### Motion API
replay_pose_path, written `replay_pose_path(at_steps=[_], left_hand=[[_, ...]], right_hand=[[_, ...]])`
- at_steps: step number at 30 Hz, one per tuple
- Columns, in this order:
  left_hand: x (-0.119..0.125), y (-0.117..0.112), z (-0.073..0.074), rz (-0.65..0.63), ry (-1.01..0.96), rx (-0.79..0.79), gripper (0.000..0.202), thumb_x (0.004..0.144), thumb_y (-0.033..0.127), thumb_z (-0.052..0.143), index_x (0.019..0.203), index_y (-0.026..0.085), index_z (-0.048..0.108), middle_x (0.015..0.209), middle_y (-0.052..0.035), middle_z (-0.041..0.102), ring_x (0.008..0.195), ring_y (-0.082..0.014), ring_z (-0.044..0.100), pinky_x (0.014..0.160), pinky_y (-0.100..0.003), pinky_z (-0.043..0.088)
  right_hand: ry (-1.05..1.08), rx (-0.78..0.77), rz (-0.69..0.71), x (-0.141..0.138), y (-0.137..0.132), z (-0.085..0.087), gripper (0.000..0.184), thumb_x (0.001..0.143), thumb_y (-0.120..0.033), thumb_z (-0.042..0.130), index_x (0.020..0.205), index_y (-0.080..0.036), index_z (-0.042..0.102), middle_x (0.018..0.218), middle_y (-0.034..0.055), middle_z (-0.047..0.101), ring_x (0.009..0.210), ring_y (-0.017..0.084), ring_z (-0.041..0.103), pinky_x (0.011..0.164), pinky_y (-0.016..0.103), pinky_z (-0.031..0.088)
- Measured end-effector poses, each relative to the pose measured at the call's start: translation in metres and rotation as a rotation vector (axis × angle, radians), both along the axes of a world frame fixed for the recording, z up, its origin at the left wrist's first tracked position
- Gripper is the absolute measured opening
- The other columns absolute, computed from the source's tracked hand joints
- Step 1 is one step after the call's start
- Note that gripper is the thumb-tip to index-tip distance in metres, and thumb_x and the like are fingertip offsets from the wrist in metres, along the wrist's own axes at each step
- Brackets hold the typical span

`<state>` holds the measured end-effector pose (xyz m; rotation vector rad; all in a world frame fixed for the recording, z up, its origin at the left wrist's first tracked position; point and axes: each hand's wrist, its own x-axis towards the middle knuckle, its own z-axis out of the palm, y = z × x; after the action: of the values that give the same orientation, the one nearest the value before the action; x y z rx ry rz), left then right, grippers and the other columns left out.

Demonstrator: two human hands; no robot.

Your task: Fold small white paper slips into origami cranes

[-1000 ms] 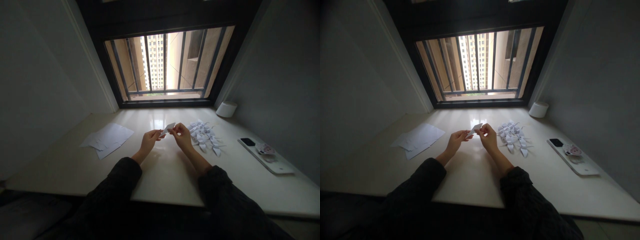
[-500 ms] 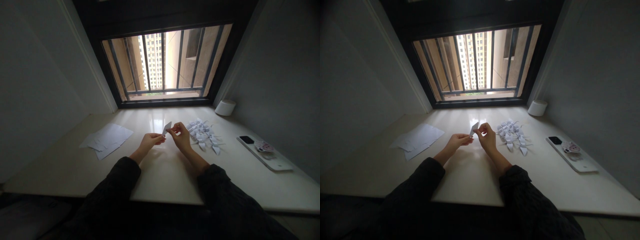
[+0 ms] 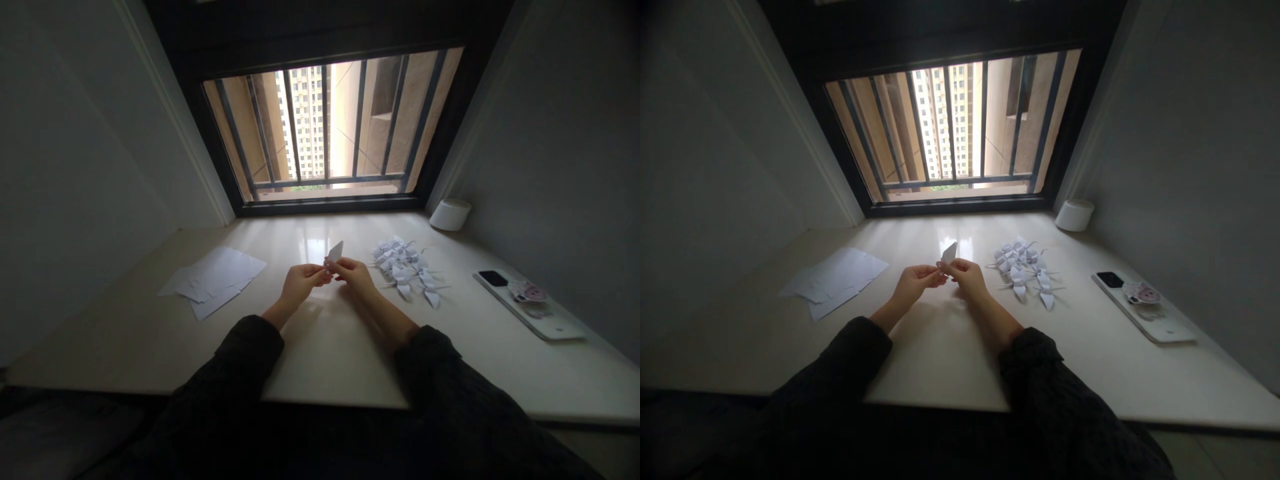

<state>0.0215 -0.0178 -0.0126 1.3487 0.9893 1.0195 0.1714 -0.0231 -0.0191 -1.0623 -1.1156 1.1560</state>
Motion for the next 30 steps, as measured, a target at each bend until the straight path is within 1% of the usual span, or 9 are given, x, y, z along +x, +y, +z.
replay_pose_path(at_steps=[2, 5, 9, 11, 13, 17, 24, 30], left_hand=[[0.000, 0.000, 0.000, -0.015, 0.022, 0.015, 0.037, 0.065, 0.044, 0.074, 0.084, 0.013, 0.071, 0.079, -0.0096, 0.073, 0.075, -0.0199, 0.068, 0.074, -0.033, 0.052], [-0.001, 0.001, 0.002, -0.069, 0.056, 0.001, 0.037, 0.064, 0.043, 0.074, 0.086, 0.013, 0.071, 0.080, -0.0099, 0.073, 0.076, -0.0203, 0.068, 0.074, -0.032, 0.052], [-0.001, 0.000, 0.004, -0.128, 0.064, 0.001, 0.038, 0.065, 0.043, 0.074, 0.089, 0.013, 0.071, 0.081, -0.0103, 0.073, 0.077, -0.0200, 0.068, 0.075, -0.033, 0.052], [0.000, 0.000, 0.002, -0.127, 0.064, 0.000, 0.038, 0.065, 0.043, 0.074, 0.088, 0.013, 0.071, 0.081, -0.0106, 0.073, 0.077, -0.0202, 0.069, 0.075, -0.033, 0.053], [0.001, 0.000, 0.000, -0.123, 0.059, -0.019, 0.039, 0.064, 0.043, 0.075, 0.087, 0.012, 0.071, 0.081, -0.0112, 0.073, 0.076, -0.0206, 0.069, 0.074, -0.033, 0.053], [0.006, -0.001, -0.005, -0.104, 0.048, -0.049, 0.038, 0.063, 0.043, 0.075, 0.084, 0.012, 0.071, 0.079, -0.0115, 0.073, 0.073, -0.0200, 0.069, 0.071, -0.032, 0.054], [0.011, -0.002, -0.011, -0.089, -0.013, -0.059, 0.036, 0.061, 0.042, 0.077, 0.078, 0.011, 0.070, 0.074, -0.0102, 0.072, 0.068, -0.0188, 0.068, 0.069, -0.031, 0.054], [0.014, -0.002, -0.015, -0.078, -0.041, -0.076, 0.037, 0.060, 0.042, 0.078, 0.078, 0.011, 0.070, 0.075, -0.0102, 0.072, 0.069, -0.0185, 0.068, 0.069, -0.030, 0.053]], right_hand=[[-0.006, -0.023, 0.015, 0.000, -0.001, -0.002, 0.032, 0.061, -0.049, 0.073, 0.065, -0.017, 0.069, 0.065, 0.0029, 0.067, 0.060, 0.013, 0.056, 0.059, 0.026, 0.040], [0.005, -0.056, -0.023, 0.002, -0.001, -0.002, 0.034, 0.060, -0.049, 0.073, 0.069, -0.017, 0.073, 0.066, 0.0041, 0.069, 0.059, 0.013, 0.056, 0.059, 0.027, 0.039], [-0.004, -0.077, -0.016, 0.005, 0.001, -0.001, 0.038, 0.062, -0.052, 0.070, 0.075, -0.017, 0.075, 0.065, 0.0052, 0.069, 0.059, 0.014, 0.057, 0.058, 0.027, 0.038], [-0.001, -0.062, -0.038, 0.004, 0.001, -0.001, 0.039, 0.064, -0.053, 0.068, 0.076, -0.017, 0.075, 0.065, 0.0054, 0.069, 0.060, 0.014, 0.057, 0.058, 0.027, 0.038], [0.003, -0.051, -0.089, 0.002, 0.000, -0.001, 0.038, 0.064, -0.052, 0.068, 0.074, -0.017, 0.075, 0.067, 0.0057, 0.070, 0.061, 0.015, 0.058, 0.058, 0.027, 0.038], [0.041, -0.044, -0.173, -0.003, -0.003, -0.002, 0.032, 0.062, -0.049, 0.071, 0.067, -0.017, 0.074, 0.067, 0.0058, 0.071, 0.061, 0.015, 0.058, 0.059, 0.028, 0.038], [0.099, 0.000, -0.202, -0.008, -0.006, -0.003, 0.030, 0.062, -0.046, 0.071, 0.069, -0.017, 0.073, 0.064, 0.0043, 0.069, 0.059, 0.014, 0.056, 0.056, 0.027, 0.038], [0.133, -0.019, -0.230, -0.011, -0.009, -0.001, 0.029, 0.061, -0.044, 0.072, 0.066, -0.016, 0.072, 0.064, 0.0050, 0.069, 0.054, 0.012, 0.053, 0.054, 0.026, 0.038]])
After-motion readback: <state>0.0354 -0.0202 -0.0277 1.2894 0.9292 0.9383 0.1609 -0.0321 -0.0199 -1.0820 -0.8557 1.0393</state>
